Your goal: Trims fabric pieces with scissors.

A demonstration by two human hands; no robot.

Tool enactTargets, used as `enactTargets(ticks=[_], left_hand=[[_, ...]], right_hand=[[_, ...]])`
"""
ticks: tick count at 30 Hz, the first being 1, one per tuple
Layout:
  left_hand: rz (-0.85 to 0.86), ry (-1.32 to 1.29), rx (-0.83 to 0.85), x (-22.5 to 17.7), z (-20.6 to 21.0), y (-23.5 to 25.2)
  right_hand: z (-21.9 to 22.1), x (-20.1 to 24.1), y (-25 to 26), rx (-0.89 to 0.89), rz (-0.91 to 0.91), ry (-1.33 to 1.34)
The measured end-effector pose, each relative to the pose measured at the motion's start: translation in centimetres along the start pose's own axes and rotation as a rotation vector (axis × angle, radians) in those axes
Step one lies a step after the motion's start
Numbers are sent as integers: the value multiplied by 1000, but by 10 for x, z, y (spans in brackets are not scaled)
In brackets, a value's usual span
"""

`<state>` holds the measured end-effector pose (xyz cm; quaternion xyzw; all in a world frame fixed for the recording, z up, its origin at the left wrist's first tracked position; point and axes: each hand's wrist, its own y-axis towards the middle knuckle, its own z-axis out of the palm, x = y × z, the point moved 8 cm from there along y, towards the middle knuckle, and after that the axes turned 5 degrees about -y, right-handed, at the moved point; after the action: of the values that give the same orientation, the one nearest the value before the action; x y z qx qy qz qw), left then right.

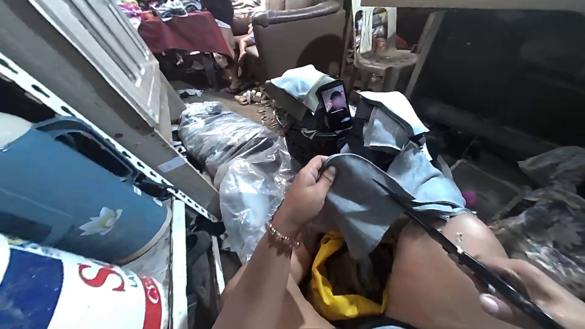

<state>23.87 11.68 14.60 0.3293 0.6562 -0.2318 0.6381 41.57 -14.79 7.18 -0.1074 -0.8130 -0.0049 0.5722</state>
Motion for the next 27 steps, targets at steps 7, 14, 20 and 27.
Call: enactTargets(ticks=[7,14,20,27], left_hand=[[-10,-119,-58,7,3,-13],[47,-150,-6,6,12,-20],[52,-209,-20,8,13,-23],[14,-231,-35,16,13,-27]], right_hand=[[10,-5,-10,-50,8,-73],[11,-1,-6,-28,-68,-265],[14,-9,-2,-74,-77,-222],[18,-7,-9,-100,-17,-211]])
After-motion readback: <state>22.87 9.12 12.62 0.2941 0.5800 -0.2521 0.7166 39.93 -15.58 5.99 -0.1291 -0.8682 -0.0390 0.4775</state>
